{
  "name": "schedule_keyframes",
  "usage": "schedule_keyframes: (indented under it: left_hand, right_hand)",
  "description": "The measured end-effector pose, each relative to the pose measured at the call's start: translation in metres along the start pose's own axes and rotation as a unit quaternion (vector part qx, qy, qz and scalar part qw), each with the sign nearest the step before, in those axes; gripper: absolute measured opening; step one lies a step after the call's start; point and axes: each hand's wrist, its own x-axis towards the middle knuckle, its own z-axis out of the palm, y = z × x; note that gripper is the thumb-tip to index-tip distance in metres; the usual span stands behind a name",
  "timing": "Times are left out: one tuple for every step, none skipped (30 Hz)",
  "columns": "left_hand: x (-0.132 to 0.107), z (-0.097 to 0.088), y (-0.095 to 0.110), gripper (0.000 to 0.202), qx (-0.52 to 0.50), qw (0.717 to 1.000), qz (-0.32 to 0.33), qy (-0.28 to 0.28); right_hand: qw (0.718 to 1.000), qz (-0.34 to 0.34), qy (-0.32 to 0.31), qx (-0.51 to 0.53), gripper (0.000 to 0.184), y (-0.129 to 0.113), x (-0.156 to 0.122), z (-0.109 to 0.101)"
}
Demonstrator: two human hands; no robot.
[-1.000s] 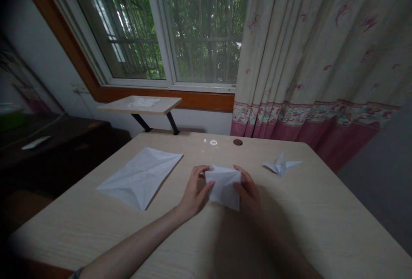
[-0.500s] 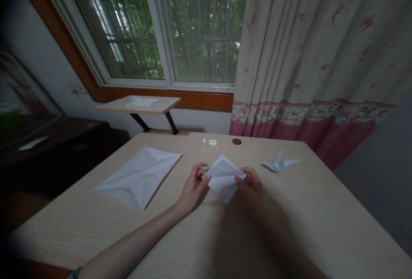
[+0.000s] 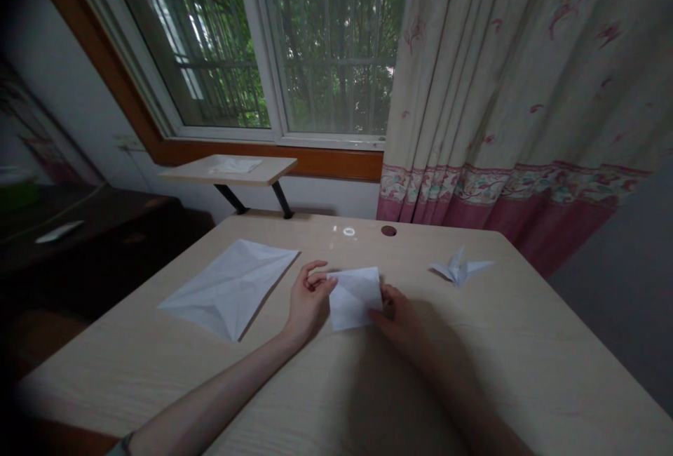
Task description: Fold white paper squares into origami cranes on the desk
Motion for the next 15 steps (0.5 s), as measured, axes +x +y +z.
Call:
schedule_keyframes:
  left_hand:
    - [0.0,0.0,0.0,0.042,0.005,1.0,-0.002,-0.004]
    - [-0.001,-0.001,0.0,0.039,0.011,1.0,-0.006,-0.009]
    - [-0.001,-0.001,-0.001,0.037,0.016,1.0,-0.011,-0.015]
    - [-0.002,-0.001,-0.002,0.035,0.018,0.999,-0.017,-0.021]
    - [-0.002,-0.001,-0.003,0.033,0.018,0.999,-0.022,-0.026]
    - [-0.002,-0.001,-0.003,0.031,0.015,0.999,-0.026,-0.029]
    - [-0.003,-0.001,-0.004,0.03,0.012,0.999,-0.03,-0.032]
    - [-0.003,-0.001,-0.004,0.029,0.011,0.999,-0.033,-0.035]
    - [-0.003,0.0,-0.003,0.028,0.013,0.999,-0.034,-0.036]
    - [-0.004,0.0,-0.002,0.028,0.018,0.998,-0.034,-0.039]
    - [-0.004,0.001,-0.001,0.028,0.025,0.998,-0.033,-0.043]
    - [-0.004,0.001,0.001,0.028,0.029,0.998,-0.032,-0.045]
    - [-0.004,0.001,0.003,0.028,0.032,0.998,-0.031,-0.049]
    - [-0.004,0.002,0.004,0.028,0.032,0.998,-0.031,-0.051]
    - [-0.004,0.002,0.005,0.029,0.03,0.997,-0.033,-0.055]
  right_hand:
    - [1.0,0.016,-0.012,0.022,0.028,-0.001,0.0,-0.001]
    - [0.999,0.026,-0.015,0.043,0.032,-0.003,0.001,-0.002]
    - [0.998,0.03,-0.02,0.055,0.038,-0.004,0.001,-0.003]
    - [0.997,0.033,-0.016,0.067,0.043,-0.005,0.002,-0.004]
    - [0.996,0.037,-0.011,0.078,0.047,-0.006,0.002,-0.005]
    - [0.995,0.043,-0.008,0.089,0.049,-0.008,0.001,-0.006]
    - [0.993,0.051,-0.003,0.102,0.049,-0.009,0.0,-0.006]
    - [0.992,0.059,0.004,0.115,0.048,-0.012,-0.001,-0.006]
    - [0.99,0.066,0.011,0.123,0.046,-0.014,-0.003,-0.007]
    - [0.989,0.071,0.02,0.129,0.046,-0.016,-0.004,-0.006]
    - [0.987,0.08,0.024,0.134,0.048,-0.017,-0.005,-0.006]
    - [0.986,0.089,0.026,0.14,0.05,-0.017,-0.006,-0.006]
    - [0.985,0.094,0.025,0.142,0.051,-0.017,-0.007,-0.005]
    - [0.985,0.096,0.021,0.142,0.05,-0.016,-0.007,-0.005]
    - [0.985,0.093,0.018,0.141,0.048,-0.014,-0.006,-0.004]
